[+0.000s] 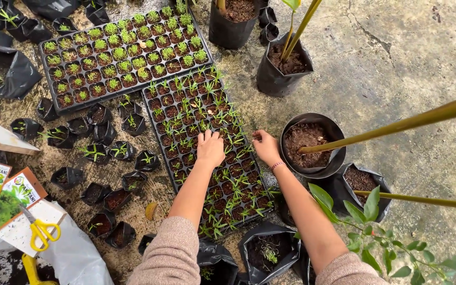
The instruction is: The person handles small seedlings from a tray and places them into black plastic nursery bags. They then use a yellow scoop to fill the bags with soil from a large white sack, preparing the seedlings for growth.
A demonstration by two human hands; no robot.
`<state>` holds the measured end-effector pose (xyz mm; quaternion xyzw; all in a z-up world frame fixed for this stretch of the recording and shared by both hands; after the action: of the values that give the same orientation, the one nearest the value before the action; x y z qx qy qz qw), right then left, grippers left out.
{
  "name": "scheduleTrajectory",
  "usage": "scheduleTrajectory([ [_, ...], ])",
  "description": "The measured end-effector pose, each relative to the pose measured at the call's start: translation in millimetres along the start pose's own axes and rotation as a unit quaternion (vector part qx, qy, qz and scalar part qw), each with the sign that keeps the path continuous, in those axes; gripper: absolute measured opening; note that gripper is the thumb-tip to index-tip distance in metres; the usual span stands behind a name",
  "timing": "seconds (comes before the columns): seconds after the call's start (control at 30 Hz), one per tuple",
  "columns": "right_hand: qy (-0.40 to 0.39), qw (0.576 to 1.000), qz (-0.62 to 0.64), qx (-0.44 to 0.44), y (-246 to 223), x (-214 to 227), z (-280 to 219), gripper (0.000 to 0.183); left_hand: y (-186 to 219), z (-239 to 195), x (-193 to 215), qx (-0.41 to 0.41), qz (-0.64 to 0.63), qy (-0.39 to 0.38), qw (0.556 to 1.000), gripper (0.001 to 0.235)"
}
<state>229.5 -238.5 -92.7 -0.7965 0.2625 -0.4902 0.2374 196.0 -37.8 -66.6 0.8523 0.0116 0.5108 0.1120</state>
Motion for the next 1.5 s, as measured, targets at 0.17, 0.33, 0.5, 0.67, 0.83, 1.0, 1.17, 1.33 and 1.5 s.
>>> scheduleTrajectory([
  [0.17, -0.011, 1.0, 0.015, 0.011, -13, 7, -11, 0.025, -4, -7, 10, 0.003, -0.036, -0.016, 0.999, 0.036],
  [0.33, -0.019, 0.999, 0.011, 0.031, -21, 11, -18, 0.025, -21, -3, 17, -0.028, -0.099, 0.042, 0.994, 0.037],
  [0.5, -0.014, 0.999, 0.021, 0.042, -39, 20, -36, 0.024, -64, -34, 58, -0.073, -0.258, 0.184, 0.946, 0.026],
  [0.67, -0.023, 0.999, 0.0, 0.033, -50, 28, -51, 0.026, -141, -63, 58, 0.003, -0.233, 0.201, 0.951, 0.023],
  [0.83, -0.012, 0.999, -0.013, 0.041, -30, 24, -43, 0.025, -213, -76, 7, 0.119, -0.172, 0.133, 0.969, 0.021],
  [1.0, -0.018, 0.995, -0.07, 0.072, -28, 24, -52, 0.026, -232, -83, -52, 0.13, -0.211, -0.102, 0.963, 0.02],
  [1.17, -0.003, 0.992, -0.089, 0.088, -78, 51, -110, 0.026, -210, -83, -55, 0.125, -0.193, -0.181, 0.956, 0.014],
  [1.33, 0.018, 0.986, -0.119, 0.116, -68, 55, -105, 0.025, -168, -109, 13, 0.113, -0.147, -0.113, 0.976, 0.019],
  [1.5, -0.01, 0.976, -0.186, 0.113, -89, 48, -133, 0.02, -130, -138, 57, 0.029, -0.106, -0.045, 0.993, 0.029],
])
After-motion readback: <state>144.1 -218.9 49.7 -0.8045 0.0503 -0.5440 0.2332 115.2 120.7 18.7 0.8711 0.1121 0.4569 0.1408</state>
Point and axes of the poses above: each hand's wrist, its own z-axis towards the middle knuckle, its own x-axis out of the back of the hand, y = z × x, the point moved 7 cm from there along z, towards the middle knuckle, and after that the axes turned 10 degrees about -y, right-handed, at the moved point
